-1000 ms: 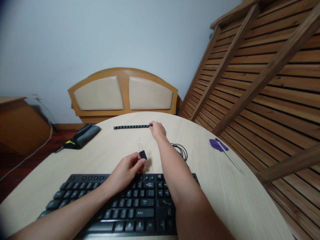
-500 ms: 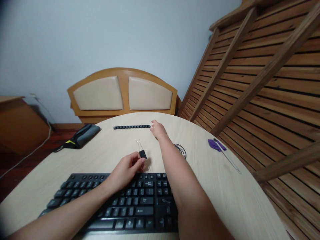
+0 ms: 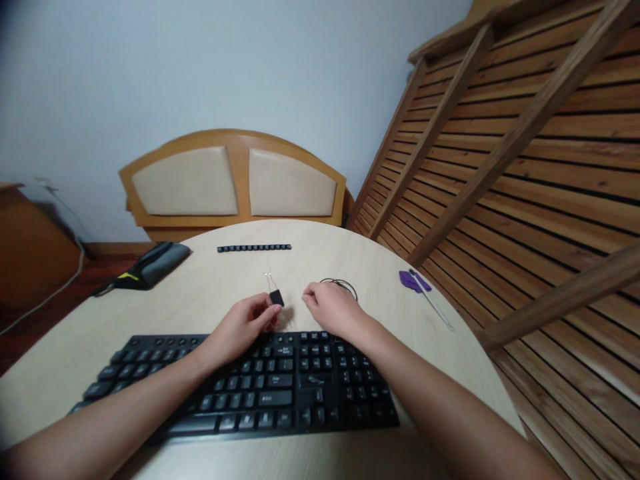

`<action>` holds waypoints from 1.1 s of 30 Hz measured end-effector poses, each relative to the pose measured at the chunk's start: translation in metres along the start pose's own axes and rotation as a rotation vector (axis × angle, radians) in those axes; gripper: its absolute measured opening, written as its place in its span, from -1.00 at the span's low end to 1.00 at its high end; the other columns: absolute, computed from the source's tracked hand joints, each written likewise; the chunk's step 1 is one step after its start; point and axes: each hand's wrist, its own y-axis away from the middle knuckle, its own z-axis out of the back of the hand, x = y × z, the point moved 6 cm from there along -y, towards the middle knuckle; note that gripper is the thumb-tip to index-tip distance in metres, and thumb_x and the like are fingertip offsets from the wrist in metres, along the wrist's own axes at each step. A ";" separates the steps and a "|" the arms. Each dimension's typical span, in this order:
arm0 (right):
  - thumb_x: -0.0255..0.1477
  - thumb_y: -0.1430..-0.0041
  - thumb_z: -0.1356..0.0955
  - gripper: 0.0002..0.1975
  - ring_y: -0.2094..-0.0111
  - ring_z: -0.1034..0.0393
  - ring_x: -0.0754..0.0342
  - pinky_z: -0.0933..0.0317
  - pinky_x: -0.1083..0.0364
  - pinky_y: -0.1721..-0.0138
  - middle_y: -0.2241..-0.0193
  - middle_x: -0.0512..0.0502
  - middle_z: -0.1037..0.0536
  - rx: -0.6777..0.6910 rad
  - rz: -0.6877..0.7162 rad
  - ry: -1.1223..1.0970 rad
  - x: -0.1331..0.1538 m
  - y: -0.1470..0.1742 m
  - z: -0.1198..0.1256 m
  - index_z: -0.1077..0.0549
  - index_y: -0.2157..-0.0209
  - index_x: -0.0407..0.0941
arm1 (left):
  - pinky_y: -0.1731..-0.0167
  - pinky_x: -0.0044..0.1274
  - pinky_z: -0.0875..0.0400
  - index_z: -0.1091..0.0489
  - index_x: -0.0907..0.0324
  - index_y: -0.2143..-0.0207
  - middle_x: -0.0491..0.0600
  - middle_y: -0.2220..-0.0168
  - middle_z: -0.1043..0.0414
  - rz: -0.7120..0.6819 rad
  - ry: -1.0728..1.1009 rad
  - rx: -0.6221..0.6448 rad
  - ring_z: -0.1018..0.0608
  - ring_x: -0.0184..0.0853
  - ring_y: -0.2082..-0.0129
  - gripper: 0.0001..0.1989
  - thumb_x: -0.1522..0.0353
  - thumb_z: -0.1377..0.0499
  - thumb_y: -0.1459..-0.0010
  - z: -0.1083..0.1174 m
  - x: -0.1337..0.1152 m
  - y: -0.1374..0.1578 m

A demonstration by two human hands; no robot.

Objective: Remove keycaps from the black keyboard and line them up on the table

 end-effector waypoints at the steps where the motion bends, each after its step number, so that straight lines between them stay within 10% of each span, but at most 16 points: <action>1: -0.34 -0.31 -0.23 -0.73 0.24 -0.49 -0.02 -0.24 0.08 0.26 0.31 -0.11 -0.61 0.013 0.003 -0.020 0.000 0.011 0.001 -0.54 0.29 -0.09 | 0.42 -0.51 -0.34 -0.33 0.18 0.45 -0.07 0.50 -0.47 0.002 -0.003 -0.001 -0.51 -0.32 0.48 -0.74 0.24 -0.09 -0.25 0.000 0.000 0.000; 15: -0.44 -0.21 -0.33 -0.90 0.17 -0.40 0.02 -0.23 0.05 0.10 0.25 -0.05 -0.54 0.028 0.212 -0.283 0.002 0.058 -0.010 -0.48 0.25 -0.08 | 0.40 -0.51 -0.32 -0.39 0.18 0.39 -0.04 0.46 -0.51 -0.051 -0.079 0.017 -0.52 -0.29 0.43 -0.74 0.23 -0.08 -0.28 0.001 -0.008 0.004; 25: -0.46 -0.21 -0.32 -0.91 0.15 -0.40 0.02 -0.22 0.04 0.10 0.25 -0.04 -0.54 -0.042 0.166 -0.282 0.013 0.060 -0.016 -0.46 0.26 -0.06 | 0.53 -0.49 -0.11 -0.36 0.10 0.43 -0.05 0.50 -0.49 -0.208 -0.582 -0.053 -0.50 -0.22 0.51 -0.76 0.18 -0.13 -0.24 0.006 -0.078 0.042; 33: -0.43 -0.24 -0.31 -0.90 0.15 -0.40 0.01 -0.23 0.03 0.09 0.24 -0.06 -0.54 -0.050 0.181 -0.283 0.021 0.062 -0.020 -0.47 0.24 -0.07 | 0.46 -0.51 -0.24 -0.32 0.15 0.41 -0.06 0.47 -0.44 -0.138 -0.368 -0.013 -0.48 -0.26 0.45 -0.77 0.26 -0.06 -0.29 -0.001 -0.038 0.019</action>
